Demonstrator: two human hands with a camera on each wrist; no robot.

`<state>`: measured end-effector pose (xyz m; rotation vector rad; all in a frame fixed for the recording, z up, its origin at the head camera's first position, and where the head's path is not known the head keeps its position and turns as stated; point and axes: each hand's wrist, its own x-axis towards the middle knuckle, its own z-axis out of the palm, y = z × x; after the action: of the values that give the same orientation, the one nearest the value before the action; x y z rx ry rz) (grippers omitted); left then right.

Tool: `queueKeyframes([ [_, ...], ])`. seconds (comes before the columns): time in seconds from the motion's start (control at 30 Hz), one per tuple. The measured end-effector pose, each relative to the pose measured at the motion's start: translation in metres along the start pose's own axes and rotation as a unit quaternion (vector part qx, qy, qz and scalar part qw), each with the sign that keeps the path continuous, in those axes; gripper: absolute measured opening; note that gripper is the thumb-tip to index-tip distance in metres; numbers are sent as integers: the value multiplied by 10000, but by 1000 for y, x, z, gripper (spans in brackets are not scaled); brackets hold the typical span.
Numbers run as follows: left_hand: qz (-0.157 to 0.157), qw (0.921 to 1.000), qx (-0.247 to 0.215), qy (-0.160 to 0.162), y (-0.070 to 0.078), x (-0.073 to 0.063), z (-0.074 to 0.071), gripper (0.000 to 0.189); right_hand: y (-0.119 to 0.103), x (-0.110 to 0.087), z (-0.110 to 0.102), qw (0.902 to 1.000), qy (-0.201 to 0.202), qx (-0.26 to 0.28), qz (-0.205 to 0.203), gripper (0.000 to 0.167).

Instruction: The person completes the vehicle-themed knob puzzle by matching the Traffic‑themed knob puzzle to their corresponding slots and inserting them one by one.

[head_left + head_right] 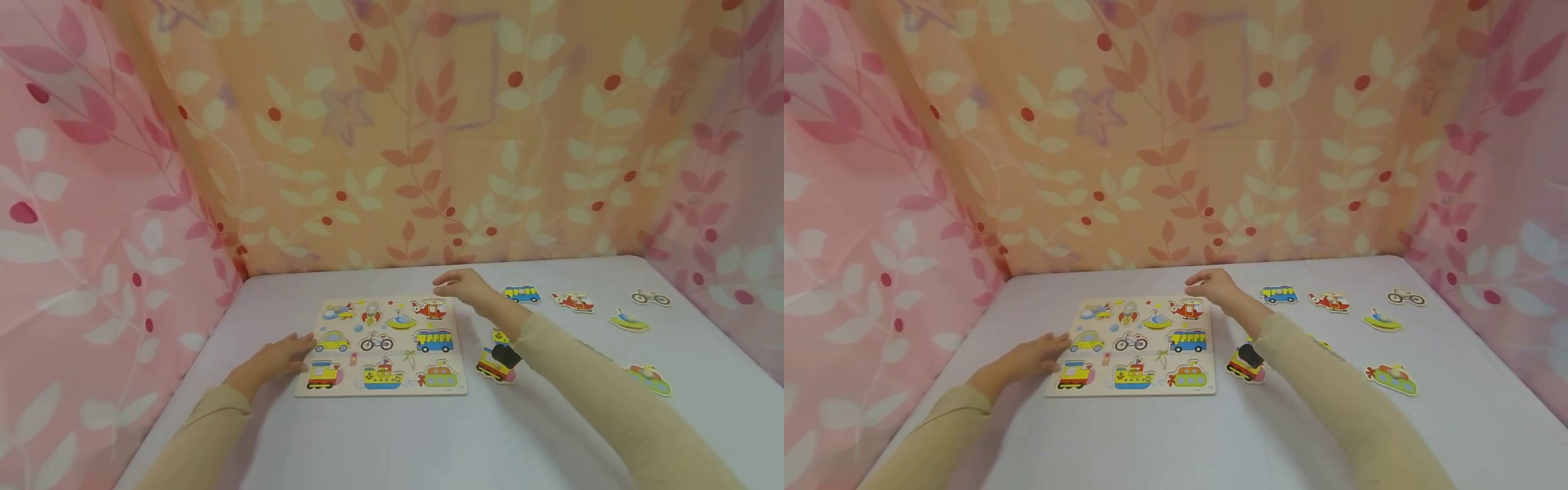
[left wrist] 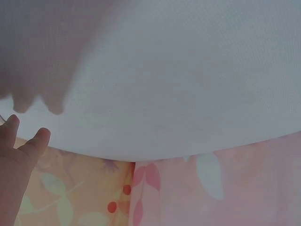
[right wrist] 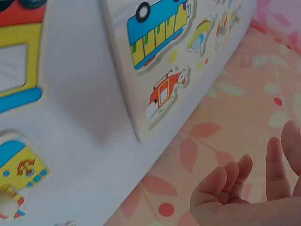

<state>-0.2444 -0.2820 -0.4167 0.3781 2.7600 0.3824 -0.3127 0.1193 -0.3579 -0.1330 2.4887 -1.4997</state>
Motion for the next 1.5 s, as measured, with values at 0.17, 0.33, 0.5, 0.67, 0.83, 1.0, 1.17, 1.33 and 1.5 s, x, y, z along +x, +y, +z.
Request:
queueKeyframes([
  [0.17, -151, 9998, -89, -47, -1, 1, 0, 66, 4, -8, -15, 9998, 48, -151, -89, 34],
  [0.33, -259, 9995, -187, -40, -2, -1, -1, 68, 5, -16, -30, 9994, 89, -309, -147, 34],
  [0.5, -241, 9992, -315, -16, -4, -4, -3, 69, 6, -22, -43, 9993, 30, -350, -159, 37],
  [0.67, -285, 9990, -354, -21, -4, -4, -1, 69, 12, -31, -54, 9995, -79, -266, -127, 38],
  [0.83, -147, 9997, -180, 42, -5, -3, 0, 68, 20, -42, -68, 9995, -84, -283, -86, 40],
  [1.0, -202, 9995, -238, 53, -6, -1, 1, 69, 27, -53, -82, 9990, -68, -436, -101, 44],
  [1.17, -372, 9971, -667, 6, -3, -4, 1, 70, 35, -65, -95, 9989, -47, -457, -58, 46],
  [1.33, -367, 9966, -743, 0, 1, -6, 1, 69, 46, -73, -109, 9986, 27, -524, 46, 48],
  [1.5, -345, 9972, -668, 2, 3, -6, -1, 68, 52, -78, -120, 9978, 87, -644, 119, 52],
])
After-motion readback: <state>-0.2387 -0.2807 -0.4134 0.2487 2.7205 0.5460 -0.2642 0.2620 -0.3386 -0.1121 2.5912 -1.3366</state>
